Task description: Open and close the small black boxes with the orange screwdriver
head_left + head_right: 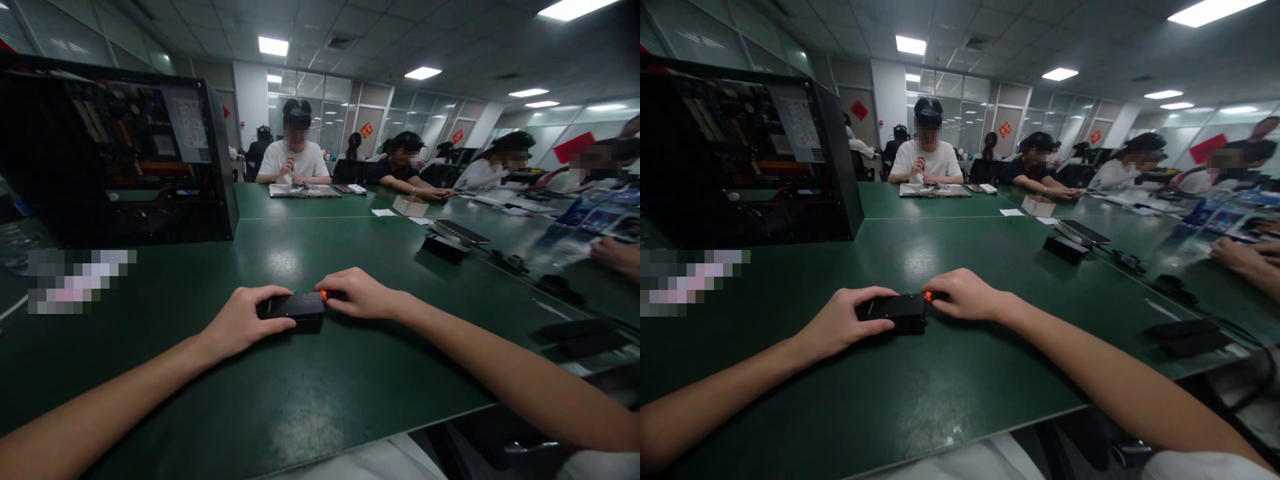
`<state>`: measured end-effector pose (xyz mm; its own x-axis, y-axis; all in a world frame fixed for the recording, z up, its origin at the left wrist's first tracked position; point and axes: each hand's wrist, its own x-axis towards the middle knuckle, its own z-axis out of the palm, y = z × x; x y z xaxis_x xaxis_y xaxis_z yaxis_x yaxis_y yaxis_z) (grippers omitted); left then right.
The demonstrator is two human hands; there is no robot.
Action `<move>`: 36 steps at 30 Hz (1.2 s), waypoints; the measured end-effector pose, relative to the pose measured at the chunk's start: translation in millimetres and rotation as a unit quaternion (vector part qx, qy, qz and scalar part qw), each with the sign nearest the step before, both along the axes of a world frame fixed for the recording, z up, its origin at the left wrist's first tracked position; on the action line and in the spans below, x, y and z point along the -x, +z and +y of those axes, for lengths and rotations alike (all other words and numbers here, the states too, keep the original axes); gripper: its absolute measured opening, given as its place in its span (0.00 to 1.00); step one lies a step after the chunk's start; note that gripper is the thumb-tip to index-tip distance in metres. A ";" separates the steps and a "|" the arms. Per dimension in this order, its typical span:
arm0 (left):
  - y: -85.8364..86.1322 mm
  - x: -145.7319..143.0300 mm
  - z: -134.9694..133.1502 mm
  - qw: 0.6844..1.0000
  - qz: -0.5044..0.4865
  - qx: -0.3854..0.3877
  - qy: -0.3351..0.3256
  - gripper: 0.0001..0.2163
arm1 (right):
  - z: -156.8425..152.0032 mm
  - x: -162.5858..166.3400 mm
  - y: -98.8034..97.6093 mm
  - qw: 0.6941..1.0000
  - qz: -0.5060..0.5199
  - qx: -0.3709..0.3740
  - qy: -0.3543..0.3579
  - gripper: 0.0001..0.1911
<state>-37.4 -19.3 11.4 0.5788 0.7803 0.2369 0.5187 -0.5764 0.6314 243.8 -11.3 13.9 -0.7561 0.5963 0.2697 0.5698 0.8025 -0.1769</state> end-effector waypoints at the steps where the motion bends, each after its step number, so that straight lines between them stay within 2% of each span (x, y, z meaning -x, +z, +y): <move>1: -1.0 0.6 0.8 1.000 -0.001 0.000 -0.004 0.20 | 1.7 -1.6 0.6 1.000 0.001 0.013 0.009 0.14; 3: -2.3 1.8 2.7 1.000 -0.003 -0.002 -0.011 0.20 | 5.5 -6.4 2.2 1.000 -0.019 0.015 0.020 0.13; 7: -2.1 1.4 3.6 1.000 -0.012 -0.005 -0.003 0.20 | 8.8 -12.2 2.7 0.997 -0.065 -0.049 -0.011 0.13; 12: -0.7 0.4 2.1 1.000 -0.016 -0.017 0.004 0.19 | 3.6 -3.0 -0.5 0.991 -0.103 -0.079 -0.033 0.14; 23: -0.7 -3.6 0.5 0.999 -0.035 -0.024 -0.016 0.19 | 10.5 -0.6 -11.1 0.997 0.017 0.072 0.002 0.11; 26: -0.2 -6.8 2.8 0.995 -0.099 -0.008 0.022 0.19 | 13.9 -4.8 -9.0 0.998 0.023 0.064 0.001 0.11; 29: -2.6 -5.1 15.5 0.984 -0.162 0.019 0.072 0.22 | 18.6 -11.3 -6.7 0.998 0.022 0.028 -0.049 0.14; 33: -6.1 5.7 39.6 0.971 -0.169 0.063 0.158 0.31 | 22.9 -15.2 -9.4 0.992 0.012 0.011 -0.127 0.17; 36: -4.7 12.9 49.8 0.973 -0.131 0.110 0.157 0.28 | 21.2 -11.6 -13.2 0.990 0.014 0.019 -0.142 0.17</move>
